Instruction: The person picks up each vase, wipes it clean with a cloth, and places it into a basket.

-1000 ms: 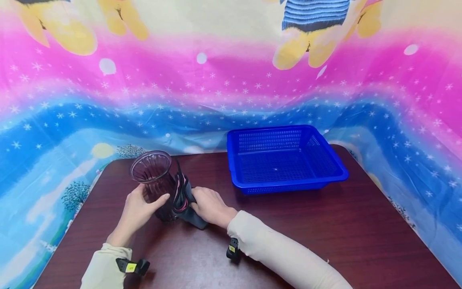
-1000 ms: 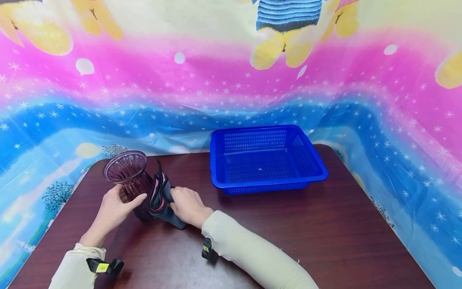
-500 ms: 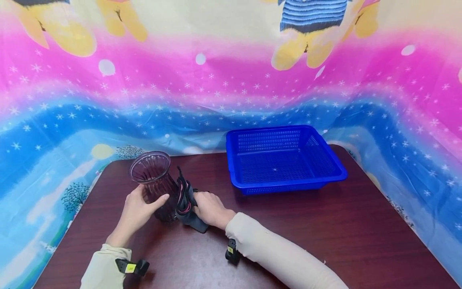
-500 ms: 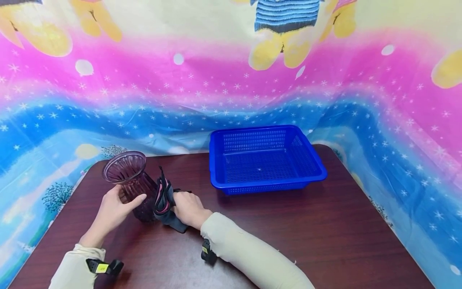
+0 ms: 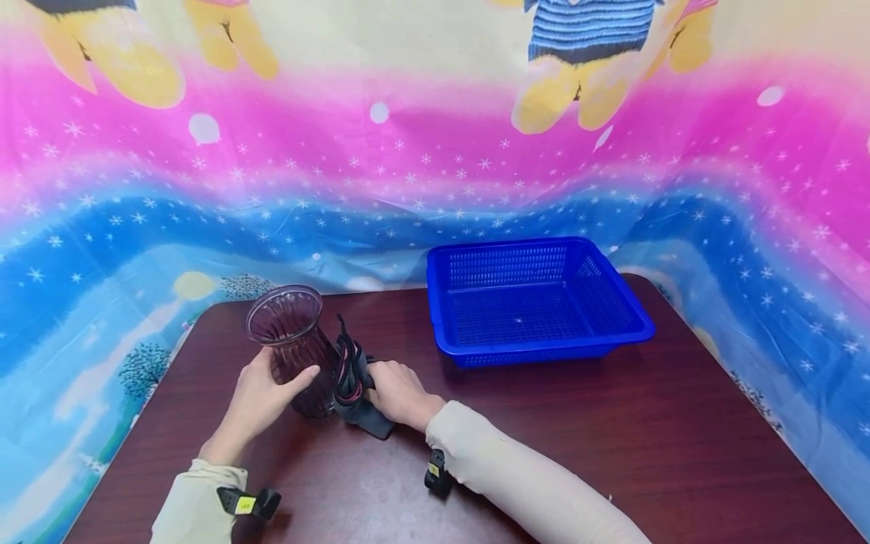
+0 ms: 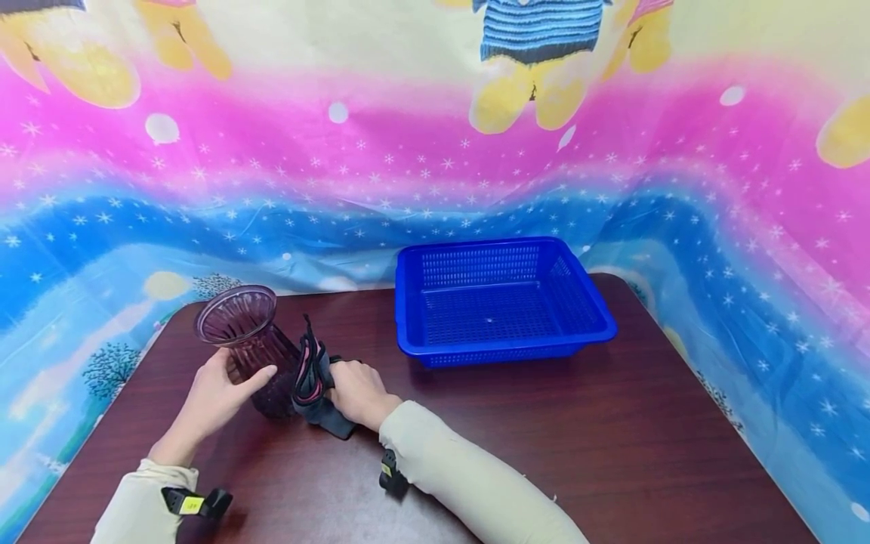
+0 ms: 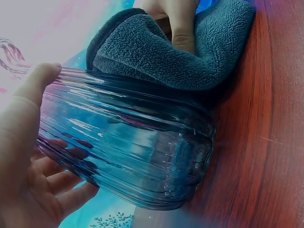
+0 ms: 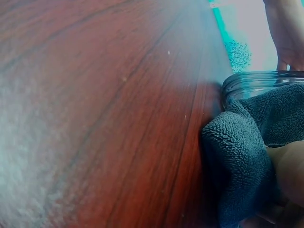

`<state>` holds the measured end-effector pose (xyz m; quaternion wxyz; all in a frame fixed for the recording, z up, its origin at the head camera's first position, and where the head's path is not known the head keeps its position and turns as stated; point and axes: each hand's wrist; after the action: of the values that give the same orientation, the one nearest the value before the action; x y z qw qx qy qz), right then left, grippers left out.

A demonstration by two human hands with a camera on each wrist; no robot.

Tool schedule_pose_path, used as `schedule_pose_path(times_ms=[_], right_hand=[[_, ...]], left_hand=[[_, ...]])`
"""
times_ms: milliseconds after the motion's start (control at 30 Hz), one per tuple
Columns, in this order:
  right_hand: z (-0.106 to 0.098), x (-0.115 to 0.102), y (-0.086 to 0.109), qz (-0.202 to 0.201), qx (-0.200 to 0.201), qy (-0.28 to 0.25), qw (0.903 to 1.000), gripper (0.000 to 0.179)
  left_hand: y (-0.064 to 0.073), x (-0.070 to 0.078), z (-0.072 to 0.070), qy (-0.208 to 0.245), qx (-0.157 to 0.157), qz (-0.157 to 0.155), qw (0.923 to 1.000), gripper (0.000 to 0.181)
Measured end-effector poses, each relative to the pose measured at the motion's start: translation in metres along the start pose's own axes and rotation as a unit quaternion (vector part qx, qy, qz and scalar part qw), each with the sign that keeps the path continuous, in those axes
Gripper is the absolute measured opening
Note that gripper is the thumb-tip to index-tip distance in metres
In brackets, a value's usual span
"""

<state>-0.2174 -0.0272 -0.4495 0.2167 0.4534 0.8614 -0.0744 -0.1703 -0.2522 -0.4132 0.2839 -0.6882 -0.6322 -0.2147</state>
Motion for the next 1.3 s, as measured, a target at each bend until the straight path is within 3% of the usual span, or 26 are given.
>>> schedule_pose_path(times_ms=[200,367,633,1033,1300], right_hand=[[0.001,0.002,-0.001,0.0,0.006,0.006,1.0,0.021],[0.001,0.003,-0.001,-0.005,0.006,-0.001,1.0,0.021],[0.0,0.002,0.0,-0.004,0.002,-0.007,1.0,0.021],[0.001,0.005,-0.001,-0.01,0.003,-0.017,0.9998,0.02],[0.0,0.006,-0.001,-0.014,0.001,-0.03,0.9995,0.019]], left_hand=[[0.003,0.001,0.004,0.018,0.003,0.011,0.9998,0.098],[0.005,0.008,0.005,-0.001,0.0,-0.015,0.9999,0.101],[0.005,0.014,0.006,-0.032,0.009,-0.048,0.9983,0.092],[-0.001,0.009,0.001,-0.016,0.03,-0.003,0.9994,0.07],[-0.003,0.004,-0.004,0.03,-0.006,0.002,0.9995,0.072]])
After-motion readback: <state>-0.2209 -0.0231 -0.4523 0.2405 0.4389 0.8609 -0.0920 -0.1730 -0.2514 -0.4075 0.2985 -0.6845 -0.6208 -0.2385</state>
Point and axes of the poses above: each hand's wrist, its own y-axis away from the middle knuckle, its own z-axis out of the palm, x = y × z, and after that the axes turned 10 degrees about -x, right-handed
